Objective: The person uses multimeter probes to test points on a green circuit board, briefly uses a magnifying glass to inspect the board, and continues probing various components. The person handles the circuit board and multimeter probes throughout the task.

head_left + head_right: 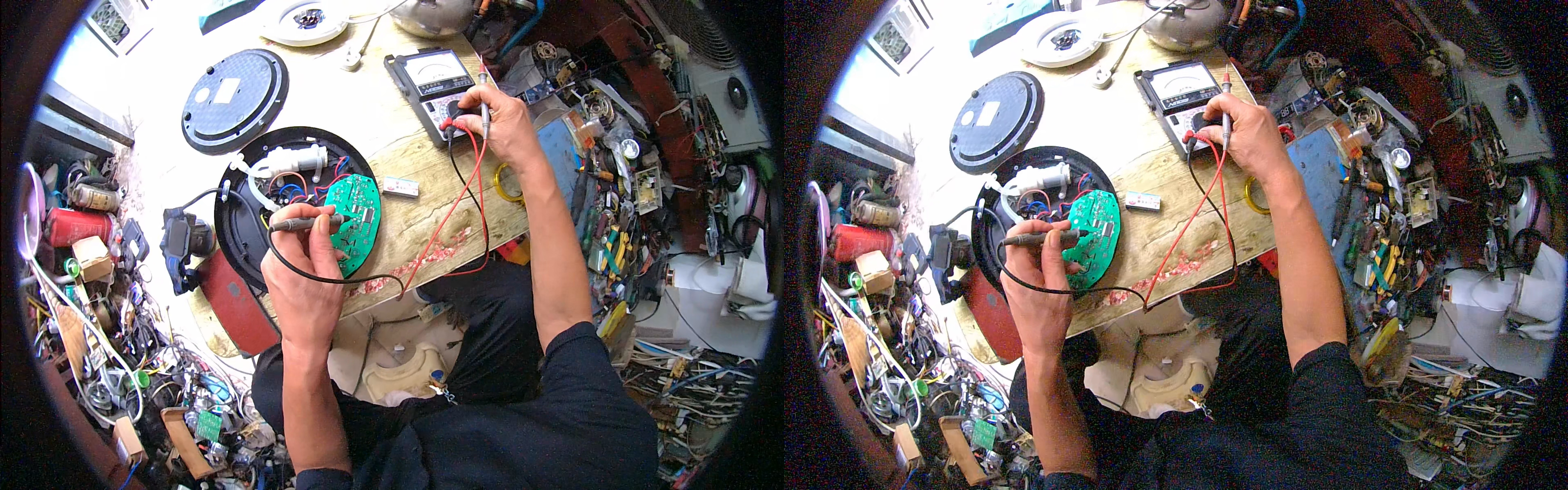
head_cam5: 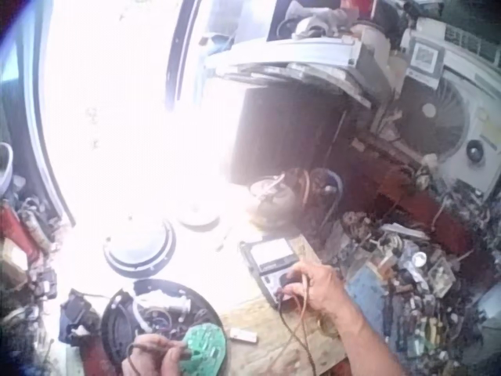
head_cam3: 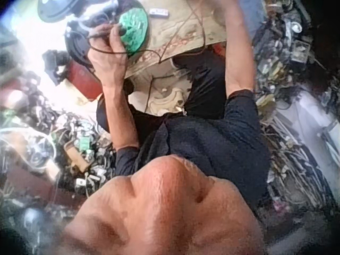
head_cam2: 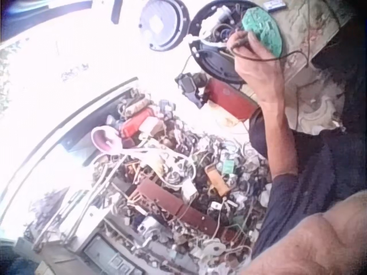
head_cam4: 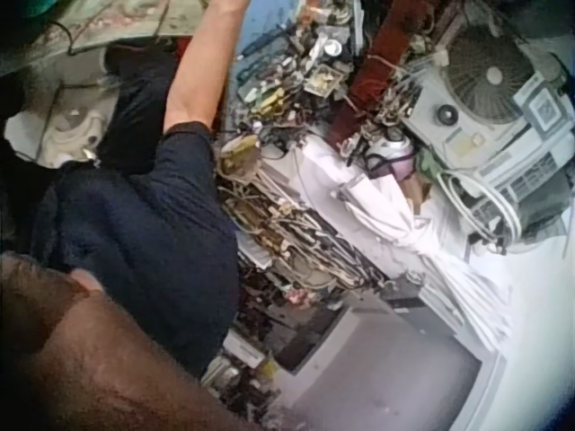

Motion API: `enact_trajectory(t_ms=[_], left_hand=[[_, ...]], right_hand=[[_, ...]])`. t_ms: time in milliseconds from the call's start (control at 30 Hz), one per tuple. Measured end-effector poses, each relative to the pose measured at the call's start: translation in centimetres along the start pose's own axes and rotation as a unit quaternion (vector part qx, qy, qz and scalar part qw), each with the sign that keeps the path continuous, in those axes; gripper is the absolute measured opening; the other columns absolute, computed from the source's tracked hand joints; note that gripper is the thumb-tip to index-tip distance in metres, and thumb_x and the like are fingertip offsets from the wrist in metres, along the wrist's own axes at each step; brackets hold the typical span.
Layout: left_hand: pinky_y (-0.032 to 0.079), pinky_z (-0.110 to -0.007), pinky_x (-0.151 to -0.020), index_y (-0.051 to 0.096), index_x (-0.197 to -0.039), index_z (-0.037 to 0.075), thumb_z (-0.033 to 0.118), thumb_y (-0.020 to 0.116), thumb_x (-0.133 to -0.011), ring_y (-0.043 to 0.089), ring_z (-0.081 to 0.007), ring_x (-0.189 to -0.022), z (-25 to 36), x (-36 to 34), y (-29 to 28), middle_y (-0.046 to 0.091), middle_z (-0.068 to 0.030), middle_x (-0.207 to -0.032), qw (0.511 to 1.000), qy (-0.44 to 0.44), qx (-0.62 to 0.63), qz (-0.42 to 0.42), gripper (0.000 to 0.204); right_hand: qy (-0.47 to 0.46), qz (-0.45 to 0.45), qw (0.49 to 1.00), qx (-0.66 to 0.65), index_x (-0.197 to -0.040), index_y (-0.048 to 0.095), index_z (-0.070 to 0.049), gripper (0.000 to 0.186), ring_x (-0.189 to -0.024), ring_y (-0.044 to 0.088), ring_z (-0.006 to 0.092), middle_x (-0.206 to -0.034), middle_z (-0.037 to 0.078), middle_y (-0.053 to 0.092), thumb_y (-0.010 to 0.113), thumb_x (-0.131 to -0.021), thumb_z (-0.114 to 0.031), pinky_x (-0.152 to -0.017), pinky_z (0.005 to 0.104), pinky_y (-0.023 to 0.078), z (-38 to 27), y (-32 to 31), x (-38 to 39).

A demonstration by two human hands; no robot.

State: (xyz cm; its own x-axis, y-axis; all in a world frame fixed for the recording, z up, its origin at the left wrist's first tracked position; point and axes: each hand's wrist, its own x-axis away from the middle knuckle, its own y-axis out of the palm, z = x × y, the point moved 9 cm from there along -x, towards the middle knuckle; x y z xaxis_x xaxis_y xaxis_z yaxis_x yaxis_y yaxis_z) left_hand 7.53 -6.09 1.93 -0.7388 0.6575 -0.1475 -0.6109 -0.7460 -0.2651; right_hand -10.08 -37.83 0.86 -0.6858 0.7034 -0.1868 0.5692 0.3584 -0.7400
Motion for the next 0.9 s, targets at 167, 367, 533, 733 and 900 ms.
enact_trajectory(t_ms=[167, 367, 533, 733, 900], left_hand=[[0.06, -0.034, -0.06, 0.061, -0.116, -0.003, 0.005, 0.064, -0.108, 0.075, -0.0223, -0.071, 0.0, -0.2, 0.1, 0.075, -0.0159, -0.089, 0.999, 0.029, -0.029, 0.002, 0.011], [0.058, -0.037, -0.06, 0.062, -0.114, -0.003, 0.005, 0.064, -0.108, 0.074, -0.024, -0.07, 0.3, -0.1, 0.0, 0.075, -0.0176, -0.088, 1.0, 0.006, -0.025, -0.003, 0.01], [0.057, -0.039, -0.062, 0.063, -0.111, -0.002, 0.005, 0.066, -0.106, 0.073, -0.0279, -0.068, 0.1, -0.1, 0.1, 0.073, -0.0181, -0.085, 0.999, 0.023, -0.025, 0.009, 0.009], [0.057, -0.045, -0.065, 0.062, -0.11, -0.001, 0.004, 0.066, -0.105, 0.074, -0.0376, -0.072, 0.2, -0.3, 0.1, 0.072, -0.0199, -0.084, 0.998, 0.035, -0.053, -0.004, 0.008], [0.057, -0.043, -0.063, 0.062, -0.11, -0.001, 0.003, 0.065, -0.105, 0.075, -0.0347, -0.071, -0.2, -0.2, -0.1, 0.072, -0.0201, -0.084, 1.0, 0.019, -0.024, 0.003, 0.007]], right_hand=[[0.012, 0.019, 0.999, 0.022, -0.098, 0.071, -0.002, 0.023, -0.074, 0.062, 0.0078, -0.082, 0.002, 0.07, 0.089, -0.084, -0.006, -0.066, 0.0277, 0.052, 0.0, 0.0, -0.1], [0.004, 0.043, 0.997, 0.068, -0.094, 0.069, -0.003, 0.034, -0.066, 0.069, 0.0275, -0.073, 0.016, 0.071, 0.094, -0.08, -0.02, -0.062, 0.0421, 0.052, -1.3, -0.3, -0.5], [0.004, 0.052, 0.996, 0.077, -0.099, 0.071, -0.003, 0.035, -0.075, 0.074, 0.0314, -0.083, 0.017, 0.076, 0.094, -0.081, -0.023, -0.069, 0.041, 0.057, -1.4, -0.5, -0.5], [-0.106, 0.204, 0.973, 0.025, -0.135, 0.069, -0.004, 0.039, -0.089, 0.074, 0.0232, -0.106, 0.013, 0.079, 0.077, -0.101, -0.022, -0.08, 0.0352, 0.058, -8.8, -2.6, 4.9], [-0.102, 0.087, 0.98, -0.149, -0.146, 0.065, 0.004, 0.072, -0.077, 0.063, 0.014, -0.092, 0.007, 0.068, 0.046, -0.114, -0.058, -0.069, 0.0289, 0.051, -14.0, 1.8, 12.4]])
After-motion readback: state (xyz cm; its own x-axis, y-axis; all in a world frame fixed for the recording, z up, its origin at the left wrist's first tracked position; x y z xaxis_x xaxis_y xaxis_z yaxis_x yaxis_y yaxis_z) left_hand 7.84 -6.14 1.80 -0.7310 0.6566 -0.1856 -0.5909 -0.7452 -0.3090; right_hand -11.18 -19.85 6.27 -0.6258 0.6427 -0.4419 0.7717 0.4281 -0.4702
